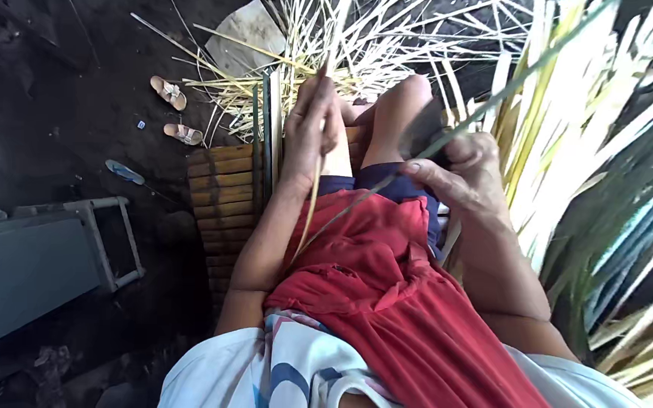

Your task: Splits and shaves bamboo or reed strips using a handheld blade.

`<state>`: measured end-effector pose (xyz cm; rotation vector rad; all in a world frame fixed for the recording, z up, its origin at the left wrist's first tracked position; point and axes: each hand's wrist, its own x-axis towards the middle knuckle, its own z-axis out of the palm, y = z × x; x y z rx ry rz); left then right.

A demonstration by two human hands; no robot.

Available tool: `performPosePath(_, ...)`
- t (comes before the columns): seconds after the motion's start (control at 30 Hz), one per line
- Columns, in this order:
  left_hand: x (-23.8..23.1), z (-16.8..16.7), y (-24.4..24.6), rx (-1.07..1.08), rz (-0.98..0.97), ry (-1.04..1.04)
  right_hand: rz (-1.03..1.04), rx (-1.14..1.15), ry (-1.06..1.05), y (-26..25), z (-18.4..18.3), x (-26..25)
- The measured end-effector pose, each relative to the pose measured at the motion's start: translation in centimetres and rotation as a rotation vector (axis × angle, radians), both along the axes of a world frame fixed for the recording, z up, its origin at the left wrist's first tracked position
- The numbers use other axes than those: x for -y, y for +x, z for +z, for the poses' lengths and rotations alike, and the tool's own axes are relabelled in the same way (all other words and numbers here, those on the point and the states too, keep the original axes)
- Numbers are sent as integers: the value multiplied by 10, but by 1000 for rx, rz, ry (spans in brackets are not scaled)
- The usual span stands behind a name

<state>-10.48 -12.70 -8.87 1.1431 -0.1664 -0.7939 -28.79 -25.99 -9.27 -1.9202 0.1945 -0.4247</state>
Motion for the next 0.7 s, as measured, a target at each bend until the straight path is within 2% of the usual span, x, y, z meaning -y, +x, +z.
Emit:
performPosePath(0.17, -51, -14, 57, 43, 266, 127, -8, -27, 102, -20, -10, 6)
performPosePath(0.3, -132, -21, 100, 200, 458, 316, -41, -64, 233, -24, -16, 19)
performPosePath(0.37, -181, -26, 111, 359, 484, 510, -69, -66, 289, -22, -17, 25)
performPosePath(0.43, -237, -38, 102, 470, 394, 740, -90, -50, 328, -19, -20, 31)
performPosePath(0.5, -291, -46, 63, 394, 190, 902, -139, -35, 369, -16, -21, 35)
performPosePath(0.53, -317, -55, 40, 320, 155, 937, -162, -31, 381, -17, -22, 38)
performPosePath(0.63, -401, -86, 9, 179, 336, 1000, -197, -17, 379, -14, -26, 48)
performPosePath(0.7, -434, -72, 15, 143, 453, 1044, -202, -33, 363, -5, -23, 59)
